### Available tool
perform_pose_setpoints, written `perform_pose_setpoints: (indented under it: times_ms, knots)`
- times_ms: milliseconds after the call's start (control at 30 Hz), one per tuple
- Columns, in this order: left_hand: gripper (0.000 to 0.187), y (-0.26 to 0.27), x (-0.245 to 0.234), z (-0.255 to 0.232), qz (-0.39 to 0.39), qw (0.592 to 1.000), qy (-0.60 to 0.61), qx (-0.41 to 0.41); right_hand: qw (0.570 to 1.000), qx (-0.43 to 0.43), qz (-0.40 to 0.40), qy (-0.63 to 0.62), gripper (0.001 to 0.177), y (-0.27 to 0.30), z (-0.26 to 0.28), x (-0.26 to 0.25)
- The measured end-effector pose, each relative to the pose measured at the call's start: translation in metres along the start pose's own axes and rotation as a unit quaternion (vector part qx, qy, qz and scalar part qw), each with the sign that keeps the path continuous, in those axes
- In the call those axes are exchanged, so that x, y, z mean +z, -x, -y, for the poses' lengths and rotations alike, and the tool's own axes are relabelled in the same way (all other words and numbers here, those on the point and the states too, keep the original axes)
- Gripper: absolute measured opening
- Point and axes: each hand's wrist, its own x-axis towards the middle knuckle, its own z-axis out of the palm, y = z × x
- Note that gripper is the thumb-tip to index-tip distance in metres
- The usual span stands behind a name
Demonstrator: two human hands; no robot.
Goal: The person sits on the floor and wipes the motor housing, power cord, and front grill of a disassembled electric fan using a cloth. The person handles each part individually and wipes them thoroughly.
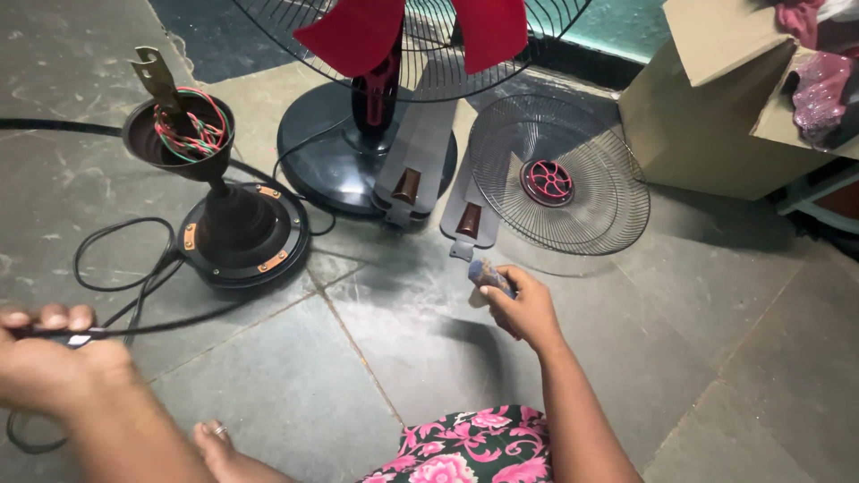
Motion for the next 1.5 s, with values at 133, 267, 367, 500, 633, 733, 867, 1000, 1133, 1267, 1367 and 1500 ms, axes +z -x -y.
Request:
perform_pose_setpoints:
  times_ms: [133, 267, 367, 500, 633, 733, 867, 1000, 1133, 1267, 1367, 1500]
  knots:
    - [0.017, 0.022, 0.012, 0.028, -0.054, 0.997, -0.026, 0.047, 1.000, -0.004, 0.002, 0.002, 0.023, 0.000, 0.000, 0.001]
    - [0.044, 0.040, 0.022, 0.059, -0.066, 0.996, -0.050, -0.020, 1.000, 0.010, 0.002, 0.000, 0.024, -0.001, -0.001, 0.002]
    - [0.054, 0.049, 0.016, 0.085, -0.119, 0.985, -0.093, -0.085, 1.000, 0.007, 0.000, 0.012, 0.025, -0.001, -0.002, 0.001]
    - [0.065, 0.044, -0.006, 0.119, -0.138, 0.954, -0.209, -0.168, 1.000, 0.007, -0.008, 0.000, 0.026, -0.005, -0.009, -0.002]
    - [0.052, 0.043, -0.028, 0.137, -0.053, 0.930, -0.229, -0.281, 0.997, -0.017, -0.041, -0.059, 0.030, -0.013, -0.023, -0.009]
    - [0.048, 0.053, -0.025, 0.139, -0.061, 0.887, -0.323, -0.323, 0.981, -0.013, -0.065, -0.183, 0.033, -0.019, -0.029, -0.024]
    - [0.055, 0.087, -0.006, 0.133, -0.078, 0.819, -0.525, -0.218, 0.925, -0.037, -0.090, -0.369, 0.042, -0.021, -0.025, -0.053]
    - [0.053, 0.139, 0.010, 0.147, 0.067, 0.807, -0.586, 0.042, 0.832, 0.046, -0.174, -0.524, 0.049, -0.016, -0.021, -0.079]
    - [0.040, 0.199, 0.017, 0.174, 0.293, 0.732, -0.605, 0.110, 0.817, -0.033, -0.196, -0.541, 0.038, -0.020, -0.032, -0.091]
    - [0.031, 0.263, 0.017, 0.217, 0.446, 0.700, -0.558, 0.000, 0.824, -0.012, -0.240, -0.513, 0.026, -0.026, -0.055, -0.095]
    - [0.031, 0.297, 0.020, 0.265, 0.420, 0.689, -0.565, -0.173, 0.769, 0.097, -0.236, -0.586, 0.022, -0.031, -0.064, -0.100]
    - [0.043, 0.316, 0.028, 0.343, 0.405, 0.673, -0.600, -0.149, 0.735, 0.059, -0.262, -0.623, 0.026, -0.036, -0.063, -0.095]
